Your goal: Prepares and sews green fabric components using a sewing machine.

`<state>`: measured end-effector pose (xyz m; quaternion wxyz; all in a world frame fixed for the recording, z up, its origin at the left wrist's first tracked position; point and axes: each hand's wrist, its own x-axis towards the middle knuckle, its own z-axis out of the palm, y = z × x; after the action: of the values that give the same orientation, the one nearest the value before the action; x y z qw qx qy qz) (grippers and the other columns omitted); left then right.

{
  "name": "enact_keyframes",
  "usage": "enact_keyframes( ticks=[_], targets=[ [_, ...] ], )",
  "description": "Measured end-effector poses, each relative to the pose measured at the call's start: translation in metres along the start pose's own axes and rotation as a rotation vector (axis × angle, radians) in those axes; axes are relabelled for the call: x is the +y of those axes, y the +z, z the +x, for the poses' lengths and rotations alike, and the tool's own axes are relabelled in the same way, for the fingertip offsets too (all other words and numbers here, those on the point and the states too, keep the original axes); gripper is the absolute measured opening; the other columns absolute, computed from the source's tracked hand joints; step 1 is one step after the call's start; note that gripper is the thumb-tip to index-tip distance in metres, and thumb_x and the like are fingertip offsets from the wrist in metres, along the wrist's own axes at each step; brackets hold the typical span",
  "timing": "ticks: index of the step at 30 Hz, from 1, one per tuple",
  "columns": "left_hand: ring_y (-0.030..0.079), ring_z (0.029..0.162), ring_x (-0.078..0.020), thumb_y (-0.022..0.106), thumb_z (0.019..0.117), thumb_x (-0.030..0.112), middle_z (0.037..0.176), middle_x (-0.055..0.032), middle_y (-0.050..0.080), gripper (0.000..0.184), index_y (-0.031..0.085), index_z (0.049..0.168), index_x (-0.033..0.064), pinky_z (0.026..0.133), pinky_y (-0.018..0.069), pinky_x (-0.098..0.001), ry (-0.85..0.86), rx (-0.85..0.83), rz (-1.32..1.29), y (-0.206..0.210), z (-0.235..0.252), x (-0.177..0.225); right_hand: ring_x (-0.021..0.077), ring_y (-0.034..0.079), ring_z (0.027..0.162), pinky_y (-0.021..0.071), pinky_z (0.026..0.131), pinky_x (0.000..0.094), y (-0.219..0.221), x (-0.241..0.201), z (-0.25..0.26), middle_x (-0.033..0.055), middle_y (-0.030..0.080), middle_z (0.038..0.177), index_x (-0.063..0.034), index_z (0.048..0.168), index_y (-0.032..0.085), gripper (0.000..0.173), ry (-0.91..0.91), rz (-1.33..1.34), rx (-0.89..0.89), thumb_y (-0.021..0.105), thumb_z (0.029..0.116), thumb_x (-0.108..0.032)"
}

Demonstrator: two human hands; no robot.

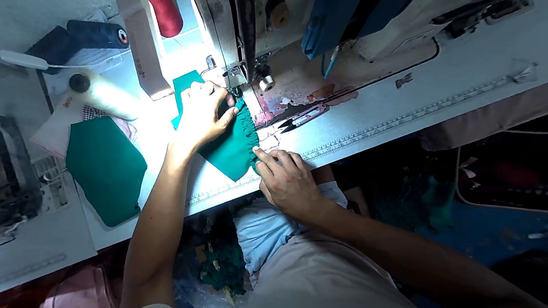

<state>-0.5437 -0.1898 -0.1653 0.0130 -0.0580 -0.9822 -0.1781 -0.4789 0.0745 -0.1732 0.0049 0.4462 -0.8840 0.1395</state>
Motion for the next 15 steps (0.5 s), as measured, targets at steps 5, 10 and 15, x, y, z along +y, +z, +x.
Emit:
enact_keyframes(
  ticks=[5, 10, 15],
  targets=[
    [0.055, 0.112, -0.0368, 0.050, 0.0976, 0.056, 0.103, -0.0120, 0.064, 0.046, 0.066, 0.112, 0.0161, 0.099, 0.0320, -0.0579, -0.034, -0.051, 0.112, -0.005, 0.002, 0.002, 0.0299, 0.062, 0.121, 0.0490, 0.093, 0.0471, 0.000, 0.000, 0.000, 0.0097, 0.061, 0.145, -0.0063, 0.107, 0.071, 0.023, 0.002, -0.001, -0.002, 0.054, 0.0986, -0.019],
    [0.056, 0.112, -0.0372, 0.047, 0.0992, 0.052, 0.103, -0.0146, 0.064, 0.044, 0.065, 0.101, 0.0110, 0.099, 0.0329, -0.0595, -0.017, -0.047, 0.052, -0.012, -0.006, 0.005, 0.0302, 0.062, 0.121, 0.0495, 0.092, 0.0471, 0.000, 0.001, 0.000, 0.0105, 0.061, 0.144, -0.0058, 0.106, 0.071, 0.022, -0.002, 0.005, 0.008, 0.055, 0.0977, -0.019],
    [0.065, 0.087, -0.0219, 0.076, 0.0861, 0.040, 0.097, -0.0063, 0.067, 0.053, 0.057, 0.128, 0.0147, 0.076, 0.0517, -0.0480, -0.177, -0.010, -0.167, -0.038, -0.036, 0.028, 0.0306, 0.062, 0.121, 0.0491, 0.091, 0.0469, -0.001, 0.001, 0.000, 0.0108, 0.061, 0.144, -0.0054, 0.105, 0.071, 0.023, -0.009, 0.021, 0.008, 0.054, 0.0988, -0.018]
  ],
)
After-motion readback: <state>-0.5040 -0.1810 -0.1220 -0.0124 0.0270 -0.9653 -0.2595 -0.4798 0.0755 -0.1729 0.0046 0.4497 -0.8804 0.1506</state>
